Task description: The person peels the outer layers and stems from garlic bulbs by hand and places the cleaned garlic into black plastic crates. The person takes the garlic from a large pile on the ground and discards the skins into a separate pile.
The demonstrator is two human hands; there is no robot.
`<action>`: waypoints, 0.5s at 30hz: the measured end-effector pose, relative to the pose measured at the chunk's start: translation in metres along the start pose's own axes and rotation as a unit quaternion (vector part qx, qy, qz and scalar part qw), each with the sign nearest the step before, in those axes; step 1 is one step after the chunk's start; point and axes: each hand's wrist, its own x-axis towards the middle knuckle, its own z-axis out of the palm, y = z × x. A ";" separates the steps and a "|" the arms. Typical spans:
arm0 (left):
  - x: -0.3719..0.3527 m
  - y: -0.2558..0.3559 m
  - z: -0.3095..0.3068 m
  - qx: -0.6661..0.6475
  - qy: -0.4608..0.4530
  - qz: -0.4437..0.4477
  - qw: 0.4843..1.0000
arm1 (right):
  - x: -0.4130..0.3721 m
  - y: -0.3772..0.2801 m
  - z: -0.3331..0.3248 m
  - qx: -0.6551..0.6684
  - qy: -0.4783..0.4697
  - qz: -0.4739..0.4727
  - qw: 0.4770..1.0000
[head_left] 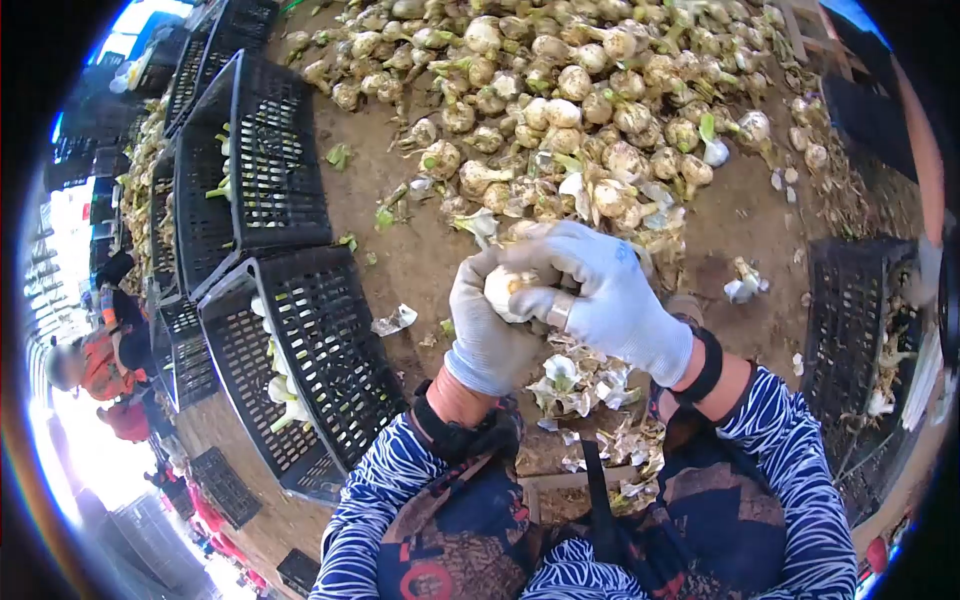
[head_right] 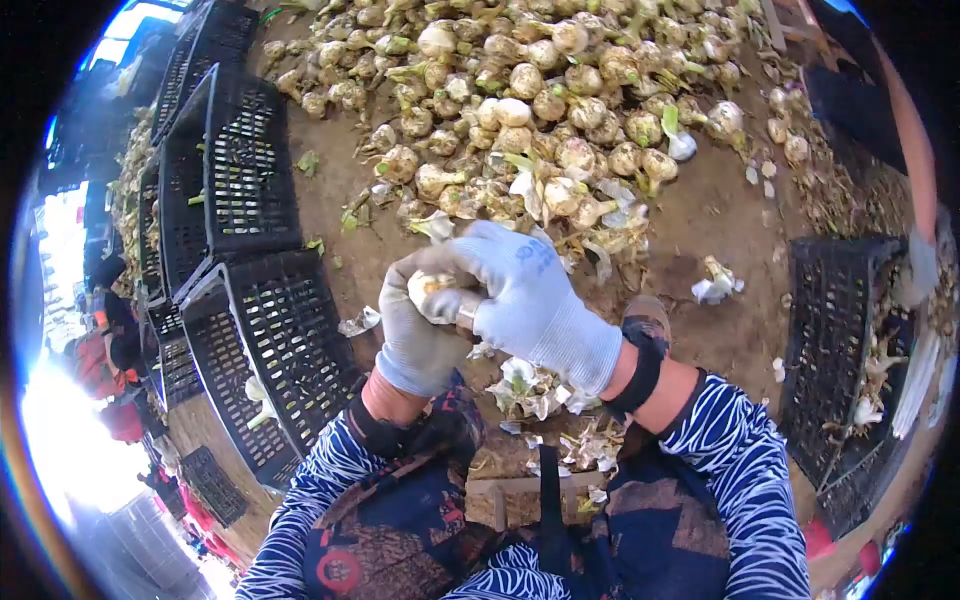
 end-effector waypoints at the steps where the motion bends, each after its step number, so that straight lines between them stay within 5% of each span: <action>1: 0.010 0.001 -0.016 0.015 -0.065 -0.015 0.998 | -0.003 0.015 0.004 -0.004 0.060 0.008 0.998; 2: 0.012 0.011 -0.025 0.036 -0.126 -0.015 0.991 | 0.000 0.029 0.012 0.003 0.113 0.006 0.994; 4: 0.009 0.014 -0.019 0.008 -0.030 0.007 1.000 | -0.005 0.074 -0.001 -0.030 0.148 0.122 0.981; 8: 0.031 0.066 -0.034 -0.043 -0.064 0.040 0.996 | -0.021 0.106 0.007 -0.277 0.011 0.018 0.961; 9: 0.027 0.092 -0.037 -0.019 -0.094 0.120 0.988 | -0.014 0.107 0.014 -0.272 0.009 0.010 0.962; 10: 0.007 0.118 -0.012 -0.023 0.022 0.229 0.973 | -0.010 0.110 0.019 -0.310 -0.030 0.015 0.950; 13: -0.025 0.213 -0.014 -0.142 -0.195 0.414 0.878 | -0.003 0.130 0.026 -0.419 -0.118 0.062 0.898; 14: -0.016 0.252 -0.035 -0.104 -0.199 0.500 0.837 | 0.003 0.127 0.022 -0.448 -0.128 0.077 0.881; 15: -0.026 0.272 -0.041 -0.107 -0.188 0.462 0.860 | 0.013 0.130 0.020 -0.429 -0.171 0.144 0.875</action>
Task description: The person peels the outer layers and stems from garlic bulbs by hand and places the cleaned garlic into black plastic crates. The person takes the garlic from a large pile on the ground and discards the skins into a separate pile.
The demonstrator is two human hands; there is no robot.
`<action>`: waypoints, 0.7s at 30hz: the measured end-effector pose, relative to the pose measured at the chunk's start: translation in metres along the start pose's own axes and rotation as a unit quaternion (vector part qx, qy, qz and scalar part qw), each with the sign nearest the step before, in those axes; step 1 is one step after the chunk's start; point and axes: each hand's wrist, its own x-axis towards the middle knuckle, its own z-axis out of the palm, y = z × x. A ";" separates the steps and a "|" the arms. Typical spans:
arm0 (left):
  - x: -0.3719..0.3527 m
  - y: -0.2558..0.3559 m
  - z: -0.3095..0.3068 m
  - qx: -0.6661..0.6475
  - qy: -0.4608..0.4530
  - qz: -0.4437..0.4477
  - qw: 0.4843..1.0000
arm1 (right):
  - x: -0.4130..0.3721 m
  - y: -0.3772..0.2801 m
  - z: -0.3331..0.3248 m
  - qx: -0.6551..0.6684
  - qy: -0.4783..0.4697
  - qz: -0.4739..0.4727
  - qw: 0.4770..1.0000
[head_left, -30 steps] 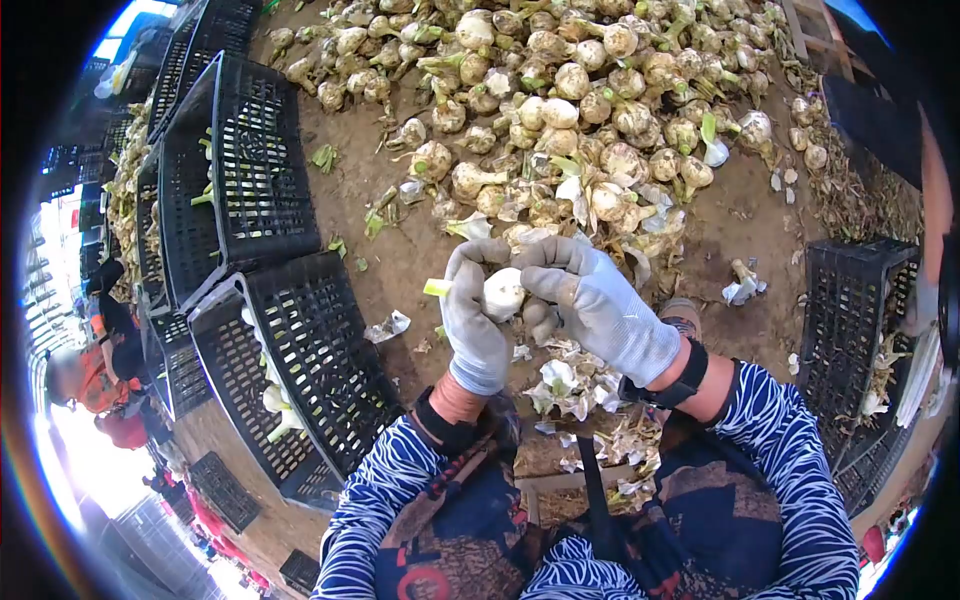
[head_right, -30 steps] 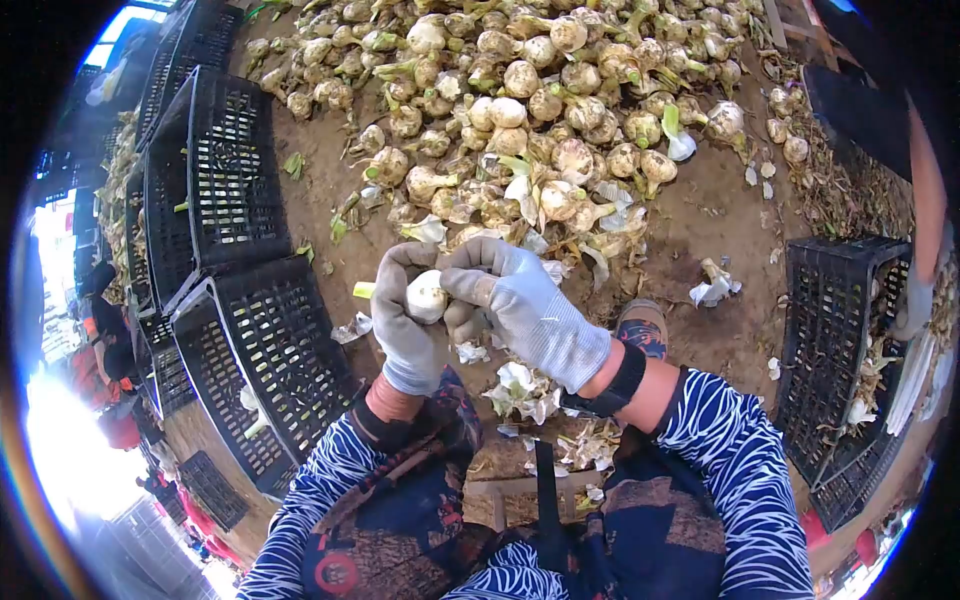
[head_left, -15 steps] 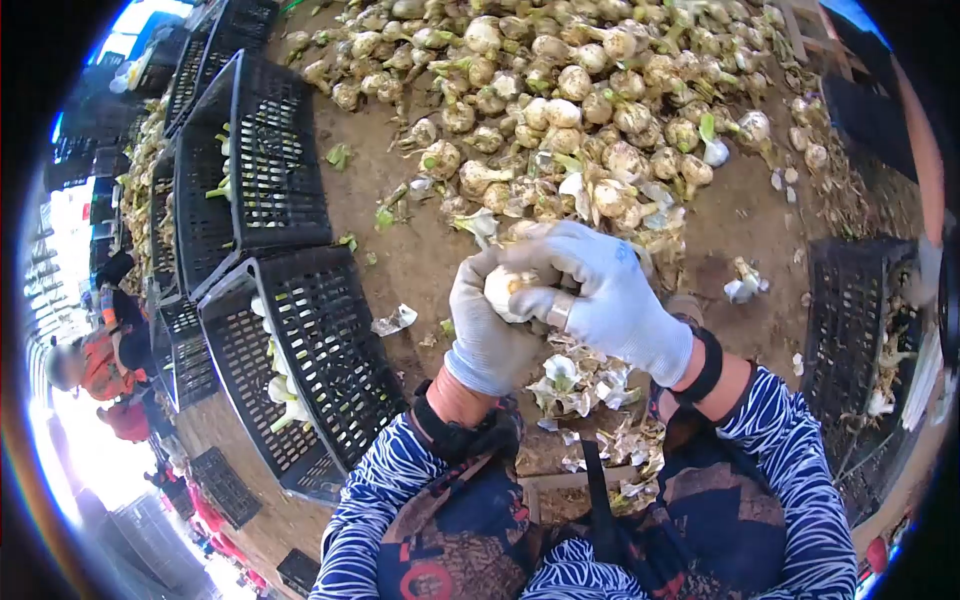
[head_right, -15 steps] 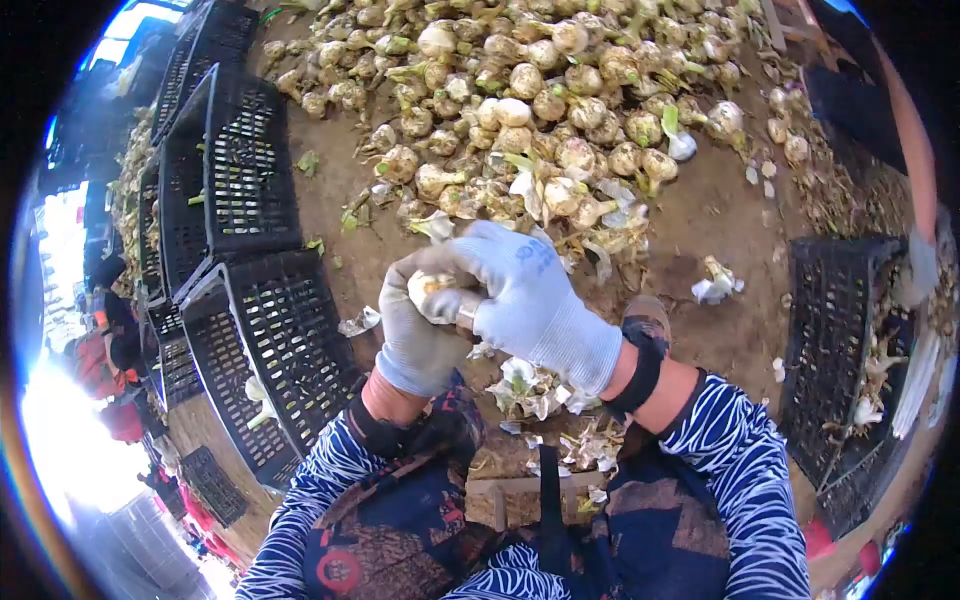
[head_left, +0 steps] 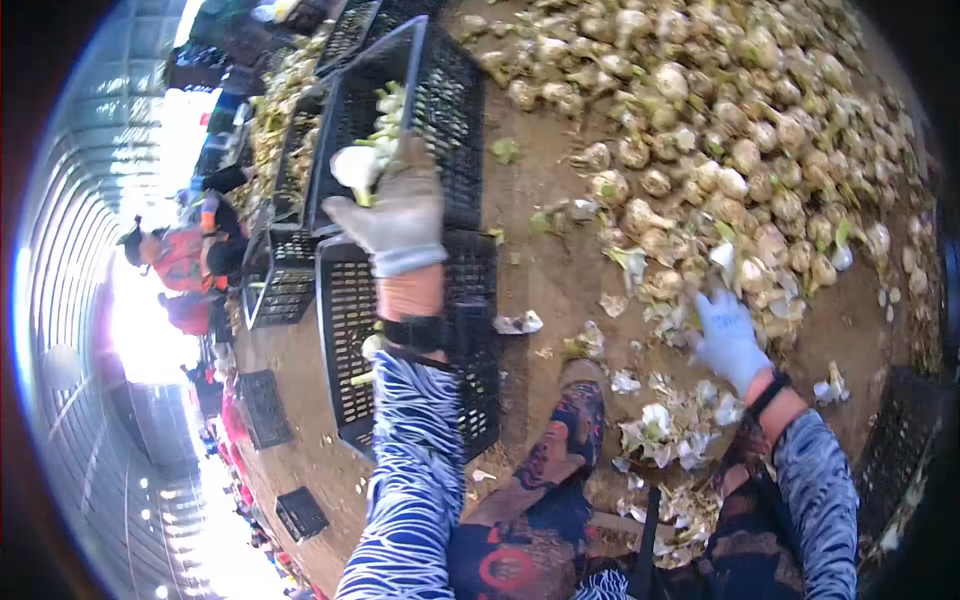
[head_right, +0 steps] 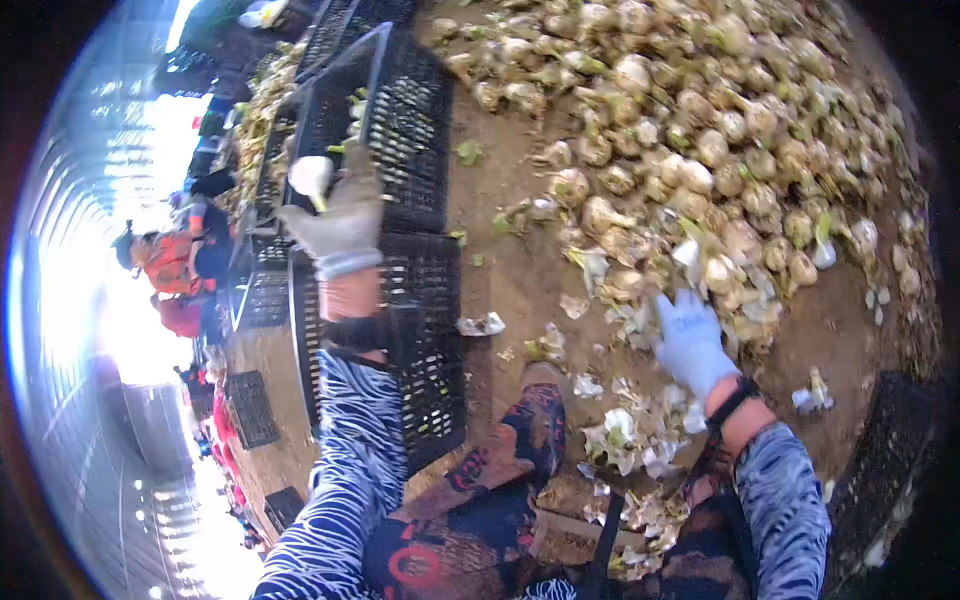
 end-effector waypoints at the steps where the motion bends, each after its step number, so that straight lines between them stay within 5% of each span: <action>1: 0.009 0.008 -0.004 -0.005 0.021 -0.052 0.998 | 0.005 0.004 0.000 0.021 -0.072 0.049 0.996; 3: -0.010 -0.020 -0.005 0.127 0.026 -0.052 0.990 | 0.001 0.005 0.020 -0.051 -0.140 0.035 0.988; 6: -0.040 -0.078 -0.028 0.247 0.095 -0.104 0.959 | -0.043 -0.006 0.080 -0.116 -0.060 -0.202 0.971; 7: -0.050 -0.098 -0.046 0.279 0.054 -0.125 0.951 | -0.063 -0.014 0.102 -0.110 -0.040 -0.267 0.957; 9: -0.078 -0.140 -0.056 0.519 -0.048 -0.105 0.847 | -0.111 -0.042 0.088 -0.051 -0.217 -0.311 0.924; 11: -0.095 -0.174 -0.068 0.602 -0.069 -0.171 0.777 | -0.117 -0.051 0.074 0.186 -0.542 -0.234 0.786; 12: -0.099 -0.193 -0.086 0.682 -0.200 -0.052 0.702 | -0.114 -0.051 0.060 0.230 -0.540 -0.201 0.784; 13: -0.104 -0.211 -0.098 0.732 -0.322 0.071 0.596 | -0.105 -0.045 0.047 0.205 -0.433 -0.236 0.846; 15: -0.120 -0.234 -0.079 0.770 -0.396 0.083 0.494 | -0.087 -0.029 0.021 0.146 -0.147 -0.163 0.965; 16: -0.122 -0.243 -0.077 0.786 -0.441 0.093 0.424 | -0.076 -0.012 0.016 0.120 0.037 -0.117 0.985; 17: -0.127 -0.251 -0.073 0.783 -0.441 0.093 0.429 | -0.063 -0.002 -0.003 0.143 0.163 -0.039 0.976; 19: -0.138 -0.263 -0.063 0.831 -0.471 0.028 0.295 | -0.047 0.022 -0.031 0.004 0.230 0.059 0.971; 21: -0.148 -0.266 -0.082 0.809 -0.487 0.088 0.318 | -0.030 0.040 -0.021 -0.034 0.187 0.069 0.979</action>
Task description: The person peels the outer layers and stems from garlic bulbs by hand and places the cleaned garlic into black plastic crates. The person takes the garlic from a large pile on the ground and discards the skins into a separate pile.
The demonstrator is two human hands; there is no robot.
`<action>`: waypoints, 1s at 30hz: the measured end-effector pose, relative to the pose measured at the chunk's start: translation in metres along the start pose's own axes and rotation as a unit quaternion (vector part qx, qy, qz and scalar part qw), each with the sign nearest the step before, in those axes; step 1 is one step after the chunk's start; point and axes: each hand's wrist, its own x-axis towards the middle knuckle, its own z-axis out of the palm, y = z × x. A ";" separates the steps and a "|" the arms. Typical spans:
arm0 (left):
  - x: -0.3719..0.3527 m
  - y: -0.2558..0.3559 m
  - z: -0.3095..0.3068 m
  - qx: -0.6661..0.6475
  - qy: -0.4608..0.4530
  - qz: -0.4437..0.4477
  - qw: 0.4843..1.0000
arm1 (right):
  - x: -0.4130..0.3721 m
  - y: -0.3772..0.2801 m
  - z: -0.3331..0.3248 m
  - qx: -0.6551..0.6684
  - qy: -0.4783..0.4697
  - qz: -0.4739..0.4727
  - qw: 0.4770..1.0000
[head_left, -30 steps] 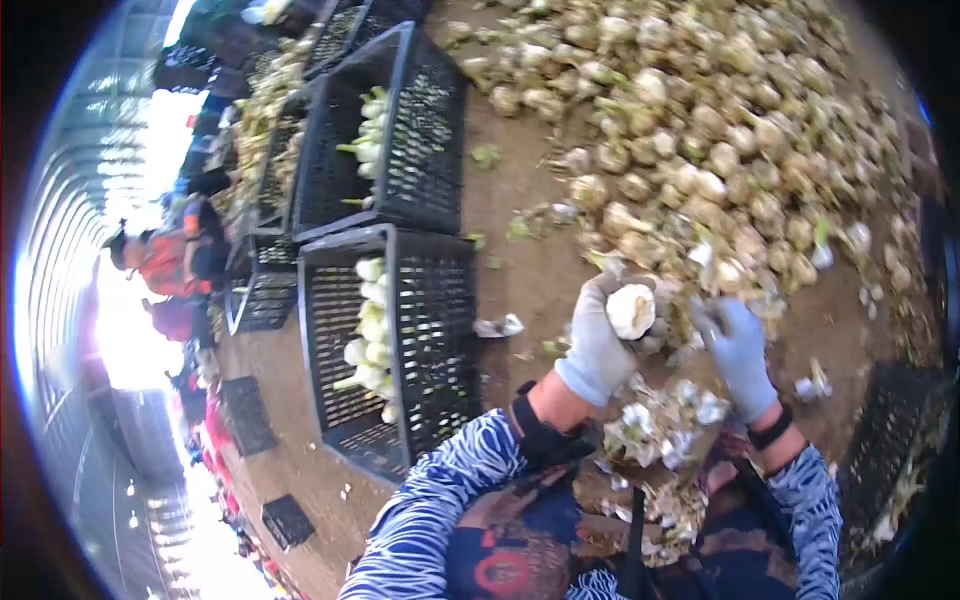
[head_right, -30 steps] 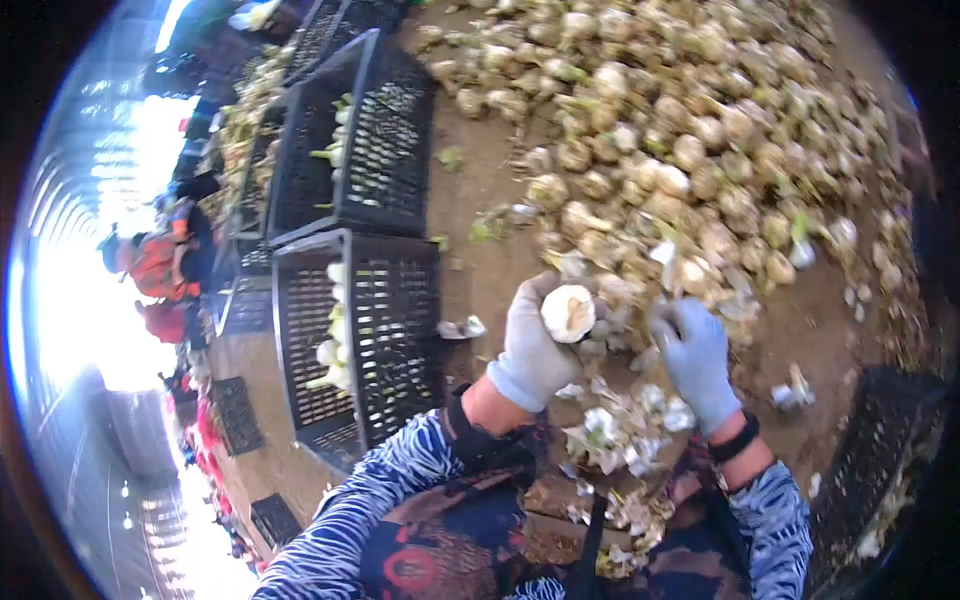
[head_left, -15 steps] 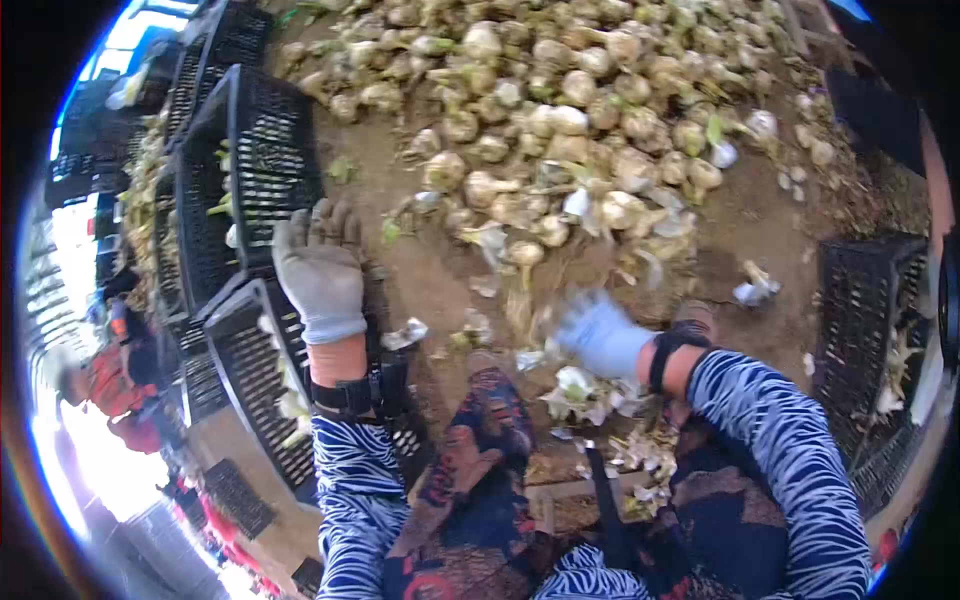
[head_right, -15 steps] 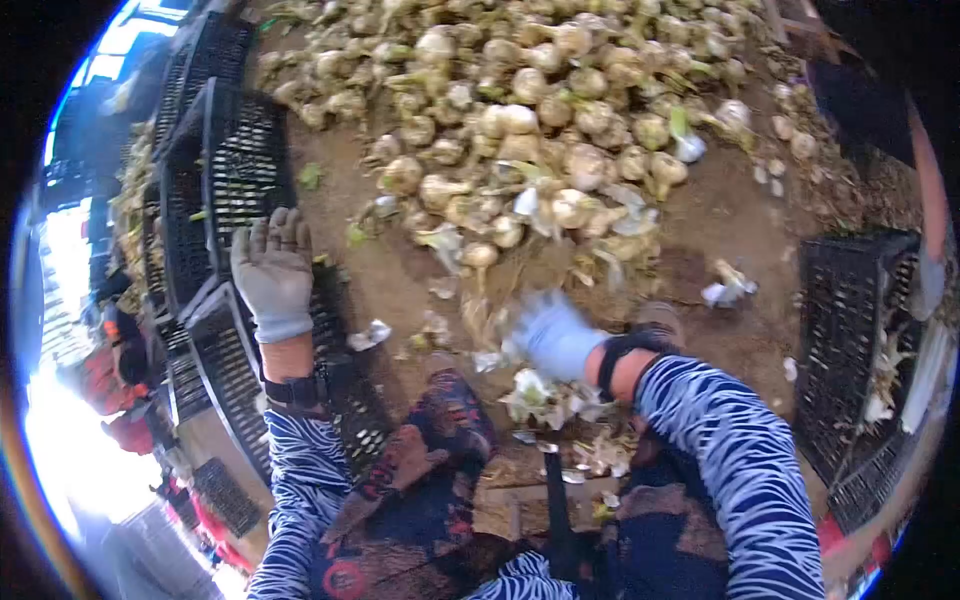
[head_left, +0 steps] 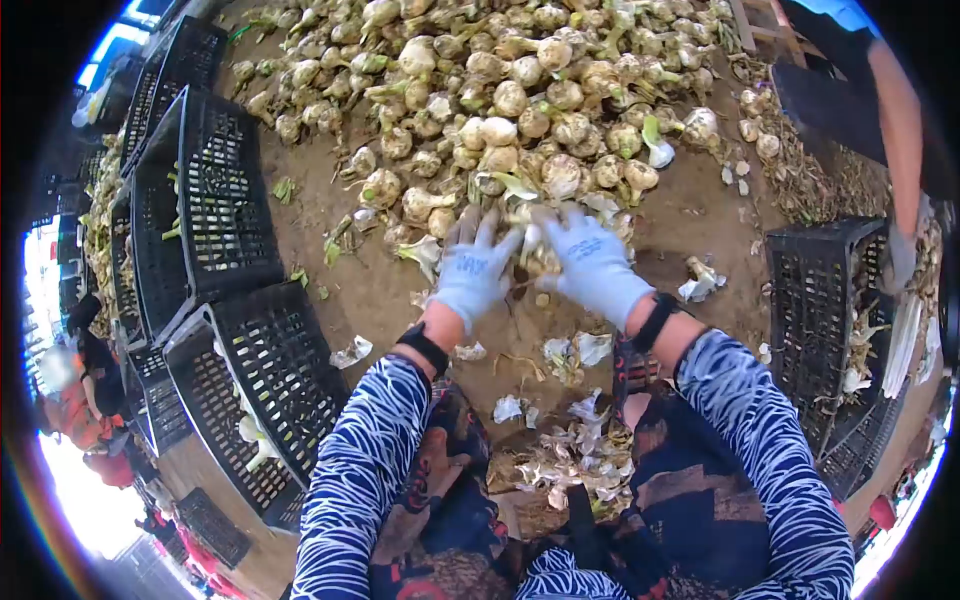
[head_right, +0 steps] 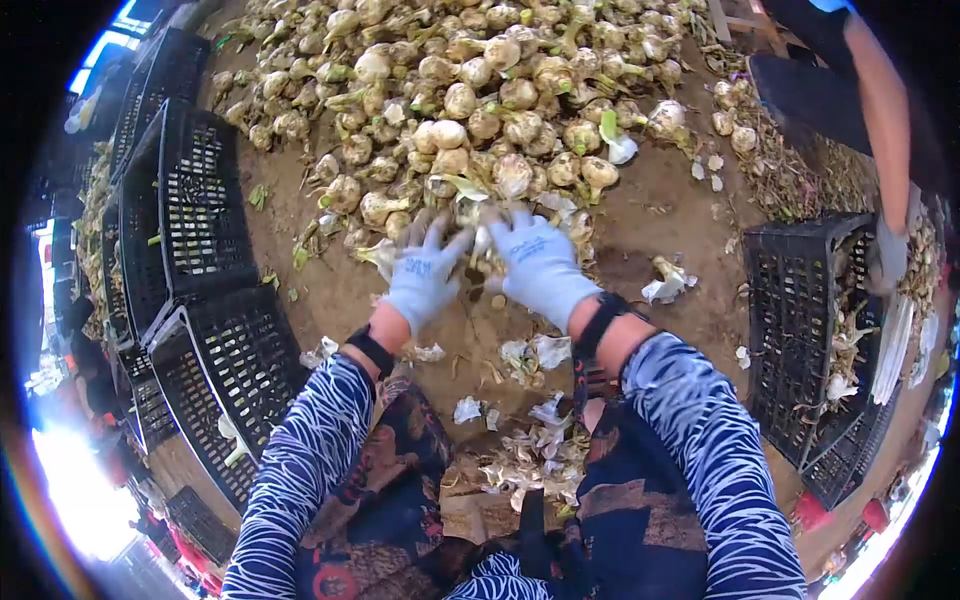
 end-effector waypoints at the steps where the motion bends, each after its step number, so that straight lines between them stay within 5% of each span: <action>1: -0.009 -0.001 0.000 0.031 0.003 0.047 0.998 | 0.000 0.001 0.008 -0.062 -0.045 -0.040 0.996; 4: -0.042 -0.011 0.000 0.080 0.019 0.137 0.987 | -0.019 -0.002 0.034 -0.126 -0.089 -0.132 0.979; 7: -0.071 0.002 -0.019 0.034 -0.020 0.062 0.997 | -0.043 -0.016 0.040 -0.093 -0.136 -0.128 0.978; 9: -0.079 0.012 -0.028 0.045 -0.140 -0.109 0.983 | -0.050 -0.020 0.043 -0.019 -0.186 -0.095 0.978; 10: -0.081 0.011 -0.029 0.046 -0.140 -0.110 0.983 | -0.050 -0.019 0.041 -0.018 -0.185 -0.096 0.978; 12: -0.081 0.007 -0.031 -0.092 -0.069 -0.183 0.976 | -0.049 -0.009 0.033 0.147 -0.143 -0.068 0.976; 13: -0.073 0.015 -0.046 -0.184 -0.016 -0.164 0.969 | -0.050 -0.004 0.045 0.218 0.002 -0.103 0.971; 14: -0.066 0.019 -0.053 -0.184 -0.012 -0.169 0.968 | -0.044 -0.009 0.025 0.216 -0.001 -0.108 0.970; 15: -0.060 0.022 -0.058 -0.335 -0.046 -0.150 0.929 | -0.040 -0.012 0.002 0.447 -0.086 0.062 0.888; 16: -0.055 0.024 -0.059 -0.476 -0.079 -0.127 0.867 | -0.038 -0.017 -0.013 0.634 -0.165 0.229 0.720; 17: -0.050 0.027 -0.053 -0.514 -0.068 -0.121 0.847 | -0.037 -0.020 -0.016 0.710 -0.137 0.191 0.664; 21: -0.047 0.049 -0.056 -0.686 -0.016 -0.178 0.705 | -0.041 -0.034 -0.031 0.715 -0.088 0.189 0.668; 23: -0.048 0.053 -0.072 -0.688 -0.030 -0.220 0.691 | -0.042 -0.039 -0.036 0.756 -0.133 0.225 0.600; 24: -0.052 0.049 -0.072 -0.726 -0.034 -0.274 0.630 | -0.041 -0.039 -0.037 0.757 -0.135 0.223 0.599; 25: -0.055 0.044 -0.071 -0.757 -0.037 -0.325 0.565 | -0.041 -0.037 -0.039 0.667 -0.183 0.170 0.702; 26: -0.056 0.040 -0.071 -0.755 -0.033 -0.328 0.567 | -0.041 -0.034 -0.039 0.562 -0.225 0.112 0.788; 27: -0.057 0.036 -0.071 -0.710 -0.024 -0.338 0.618 | -0.038 -0.025 -0.029 0.387 -0.307 0.058 0.867; 28: -0.059 0.031 -0.069 -0.662 -0.016 -0.346 0.665 | -0.039 -0.032 -0.042 0.035 -0.276 -0.055 0.959; 29: -0.062 0.021 -0.063 -0.564 -0.022 -0.330 0.757 | -0.040 -0.029 -0.038 0.014 -0.229 -0.037 0.973; 30: -0.067 0.017 -0.060 -0.563 -0.023 -0.331 0.757 | -0.041 -0.025 -0.035 -0.008 -0.182 -0.017 0.983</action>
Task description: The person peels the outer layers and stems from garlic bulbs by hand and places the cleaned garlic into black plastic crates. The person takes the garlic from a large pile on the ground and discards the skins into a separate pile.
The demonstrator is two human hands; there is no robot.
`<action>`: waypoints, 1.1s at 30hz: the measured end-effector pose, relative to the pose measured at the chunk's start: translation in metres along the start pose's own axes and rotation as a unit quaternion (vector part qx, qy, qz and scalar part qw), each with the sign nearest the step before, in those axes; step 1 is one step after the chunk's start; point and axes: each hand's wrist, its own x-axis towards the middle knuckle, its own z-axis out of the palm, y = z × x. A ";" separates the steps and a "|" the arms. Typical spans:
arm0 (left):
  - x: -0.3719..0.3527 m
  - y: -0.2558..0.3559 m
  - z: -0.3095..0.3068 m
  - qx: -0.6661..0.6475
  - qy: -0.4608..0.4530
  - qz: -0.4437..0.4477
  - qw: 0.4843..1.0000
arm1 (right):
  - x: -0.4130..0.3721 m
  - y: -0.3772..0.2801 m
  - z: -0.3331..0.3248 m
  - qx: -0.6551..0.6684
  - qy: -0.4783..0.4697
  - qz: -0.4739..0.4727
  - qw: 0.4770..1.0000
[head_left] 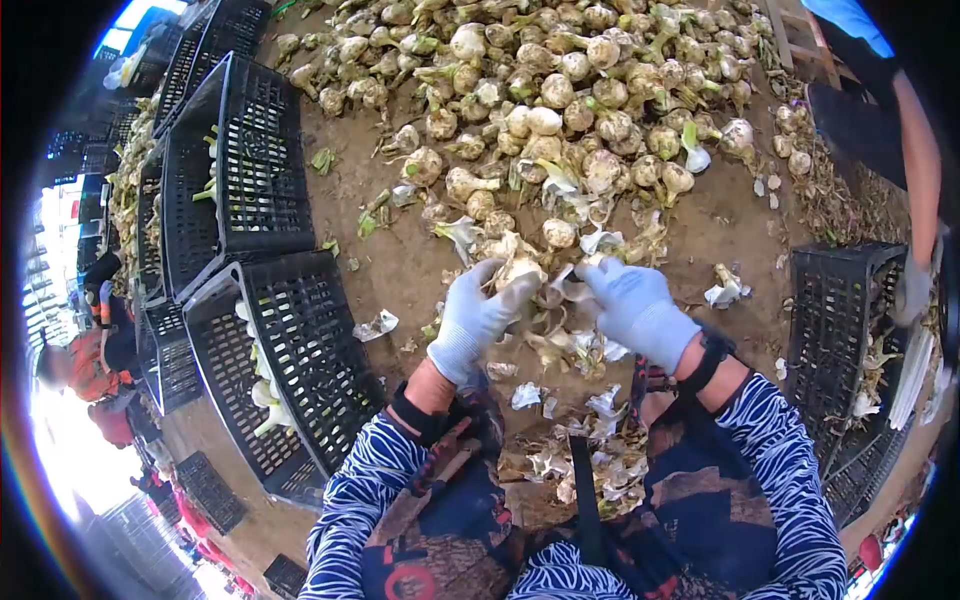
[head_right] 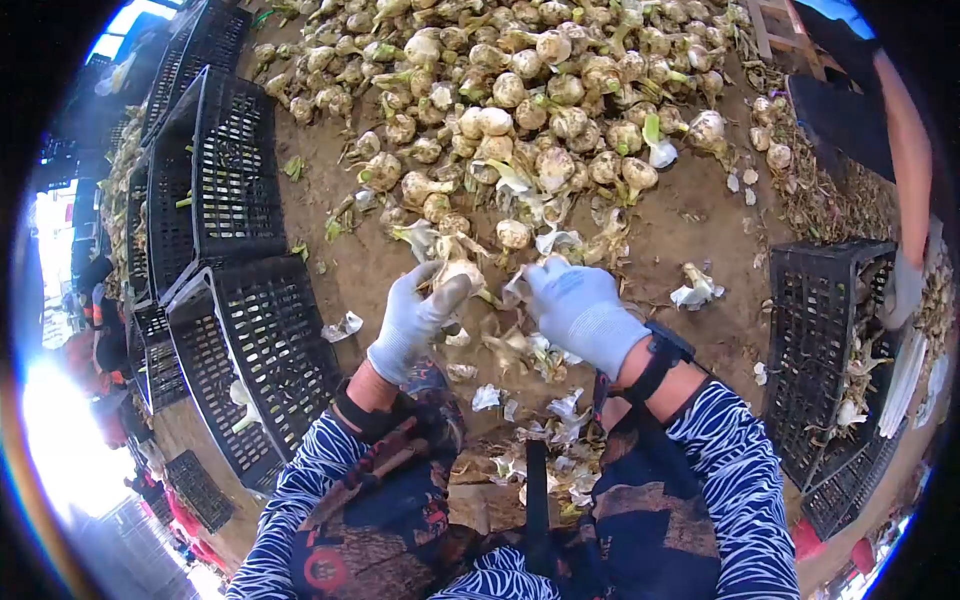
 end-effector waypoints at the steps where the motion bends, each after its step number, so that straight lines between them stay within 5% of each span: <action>1: 0.000 -0.003 -0.002 0.048 -0.001 0.041 0.998 | 0.002 0.001 -0.006 0.000 -0.001 0.001 1.000; 2: -0.002 -0.002 0.000 0.095 -0.003 0.081 0.992 | 0.003 0.001 -0.017 0.253 0.025 0.002 0.967; 3: -0.006 0.000 0.005 0.036 -0.010 0.075 0.996 | 0.003 0.000 -0.022 0.489 0.053 0.005 0.870; 6: -0.016 0.033 0.020 0.157 -0.018 0.081 0.984 | 0.013 -0.015 -0.008 0.576 0.039 0.009 0.817; 7: -0.016 0.028 0.023 0.196 -0.001 0.102 0.975 | 0.019 -0.023 -0.005 0.568 0.105 -0.025 0.816; 14: -0.020 0.022 0.030 0.132 0.002 0.154 0.979 | 0.011 -0.025 -0.022 0.660 0.039 0.058 0.748; 18: -0.025 0.023 0.037 0.169 0.016 0.162 0.972 | 0.010 -0.022 -0.015 0.608 0.077 0.048 0.789; 20: -0.028 0.022 0.041 0.036 0.043 0.086 0.995 | 0.002 -0.022 -0.029 0.691 -0.040 0.066 0.719; 21: -0.029 0.021 0.042 0.036 0.042 0.085 0.995 | 0.001 -0.019 -0.025 0.692 -0.040 0.066 0.718; 23: -0.029 0.018 0.044 -0.034 0.044 0.137 0.989 | 0.001 -0.014 -0.018 0.768 -0.053 0.050 0.636; 26: -0.022 0.019 0.041 -0.085 0.017 0.128 0.988 | -0.004 -0.010 -0.037 0.739 -0.018 0.045 0.672; 28: -0.019 0.026 0.037 -0.052 0.013 0.132 0.990 | -0.003 -0.009 -0.041 0.762 -0.011 0.018 0.648; 30: -0.021 0.032 0.032 0.070 -0.013 0.163 0.984 | -0.001 -0.024 -0.057 0.673 0.010 0.034 0.739; 31: -0.020 0.034 0.037 0.088 0.021 0.176 0.980 | 0.009 -0.022 -0.035 0.633 0.093 -0.012 0.768; 32: -0.021 0.037 0.036 0.156 0.047 0.255 0.953 | 0.008 -0.021 -0.043 0.563 0.080 0.000 0.823; 33: -0.025 0.039 0.038 0.029 0.005 0.158 0.987 | 0.008 -0.020 -0.041 0.584 0.072 -0.007 0.808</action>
